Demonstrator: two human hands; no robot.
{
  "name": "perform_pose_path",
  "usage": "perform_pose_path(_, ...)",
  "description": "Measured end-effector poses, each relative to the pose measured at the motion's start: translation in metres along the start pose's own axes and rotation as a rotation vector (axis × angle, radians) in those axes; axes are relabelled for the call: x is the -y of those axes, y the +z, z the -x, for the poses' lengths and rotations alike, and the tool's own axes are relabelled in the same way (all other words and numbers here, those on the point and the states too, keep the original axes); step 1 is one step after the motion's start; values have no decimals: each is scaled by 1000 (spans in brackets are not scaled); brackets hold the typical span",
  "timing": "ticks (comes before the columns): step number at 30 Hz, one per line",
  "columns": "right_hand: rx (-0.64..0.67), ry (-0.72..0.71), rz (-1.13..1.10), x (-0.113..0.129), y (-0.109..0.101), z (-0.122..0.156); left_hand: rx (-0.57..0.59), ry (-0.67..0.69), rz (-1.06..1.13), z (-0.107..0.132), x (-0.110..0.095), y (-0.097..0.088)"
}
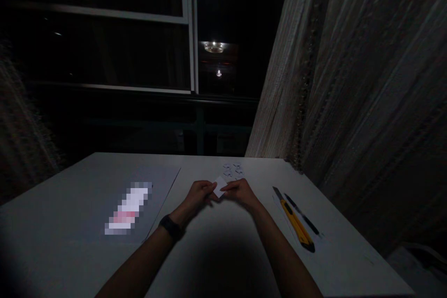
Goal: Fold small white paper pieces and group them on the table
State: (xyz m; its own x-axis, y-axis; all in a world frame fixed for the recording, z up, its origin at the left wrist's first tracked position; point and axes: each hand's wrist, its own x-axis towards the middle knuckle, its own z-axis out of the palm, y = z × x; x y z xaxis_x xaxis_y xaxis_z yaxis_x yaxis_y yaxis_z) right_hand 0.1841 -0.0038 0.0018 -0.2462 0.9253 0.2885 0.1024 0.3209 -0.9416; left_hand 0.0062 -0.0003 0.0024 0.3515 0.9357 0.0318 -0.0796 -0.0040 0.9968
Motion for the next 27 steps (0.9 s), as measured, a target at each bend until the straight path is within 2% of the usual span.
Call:
perform_pose_path(8, 74, 61, 38, 1, 2, 2, -3, 21, 63, -3, 5, -1)
perform_pose_path(13, 5, 86, 40, 1, 6, 2, -38, 57, 40, 0, -1, -1)
perform_pose_path(22, -78, -4, 45, 0, 5, 0, -95, 5, 114, 0, -4, -3)
perform_pose_path(27, -50, -27, 33, -2, 5, 0, -93, 9, 107, -1, -1, -4)
